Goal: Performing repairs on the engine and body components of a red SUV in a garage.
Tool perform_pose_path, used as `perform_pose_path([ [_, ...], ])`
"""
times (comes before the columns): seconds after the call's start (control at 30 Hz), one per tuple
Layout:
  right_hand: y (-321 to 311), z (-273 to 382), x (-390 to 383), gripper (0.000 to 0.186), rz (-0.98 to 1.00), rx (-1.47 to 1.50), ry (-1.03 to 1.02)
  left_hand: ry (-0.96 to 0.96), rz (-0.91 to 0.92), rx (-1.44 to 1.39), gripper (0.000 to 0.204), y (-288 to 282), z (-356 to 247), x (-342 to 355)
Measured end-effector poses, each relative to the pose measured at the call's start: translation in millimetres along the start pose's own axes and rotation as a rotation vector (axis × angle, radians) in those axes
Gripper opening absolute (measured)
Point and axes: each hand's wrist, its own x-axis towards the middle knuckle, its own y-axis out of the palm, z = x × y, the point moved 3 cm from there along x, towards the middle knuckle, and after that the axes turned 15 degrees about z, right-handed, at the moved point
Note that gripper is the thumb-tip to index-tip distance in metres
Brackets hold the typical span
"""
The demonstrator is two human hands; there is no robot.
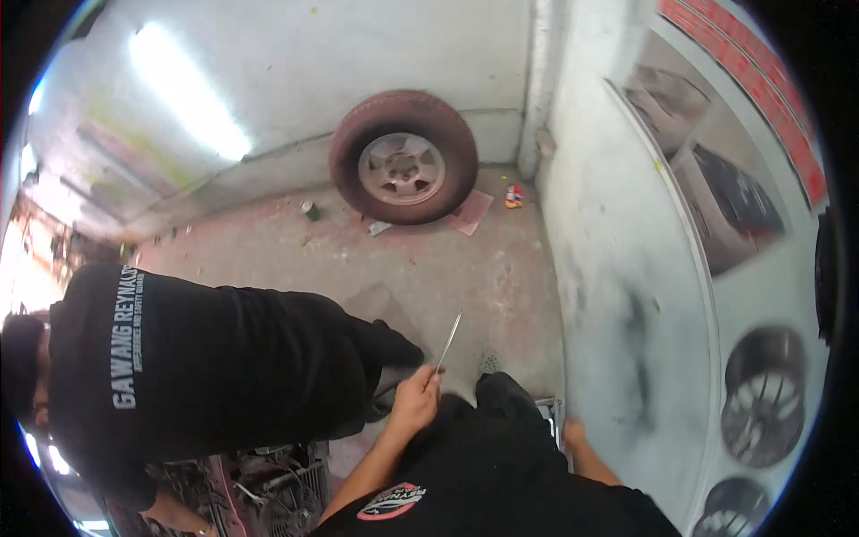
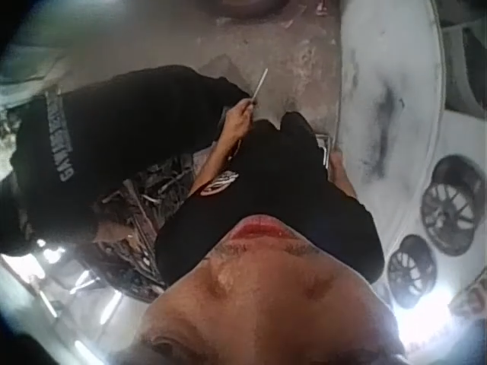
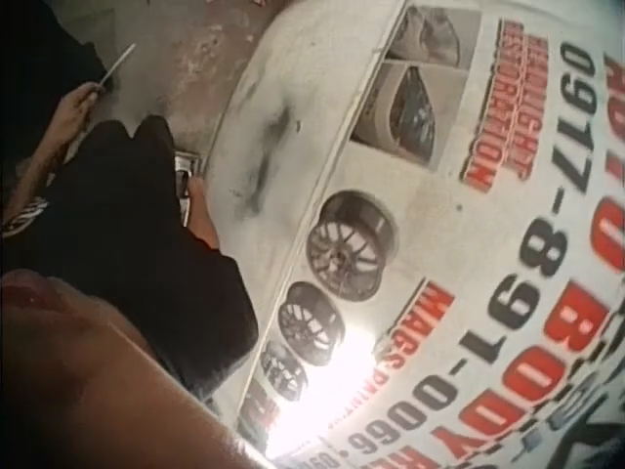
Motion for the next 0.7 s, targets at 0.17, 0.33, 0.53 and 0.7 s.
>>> perform_pose_path([
  [0.17,-457,309,142,0.030,-0.506,0.098,-0.331,0.005,-0.177,-0.114,0.039,-110,-135,108],
  [0.33,-652,602,195,0.026,-0.460,0.258,-0.619,0.086,-0.470,-0.189,0.055,-254,-148,174],
  [0.53,-574,743,285,0.031,-0.309,-0.037,-0.743,0.019,-0.628,-0.144,0.055,-433,-188,268],
  [0.7,-512,769,385,0.035,0.008,-0.283,-0.533,-0.041,-0.767,-0.193,0.045,-565,-196,293],
])
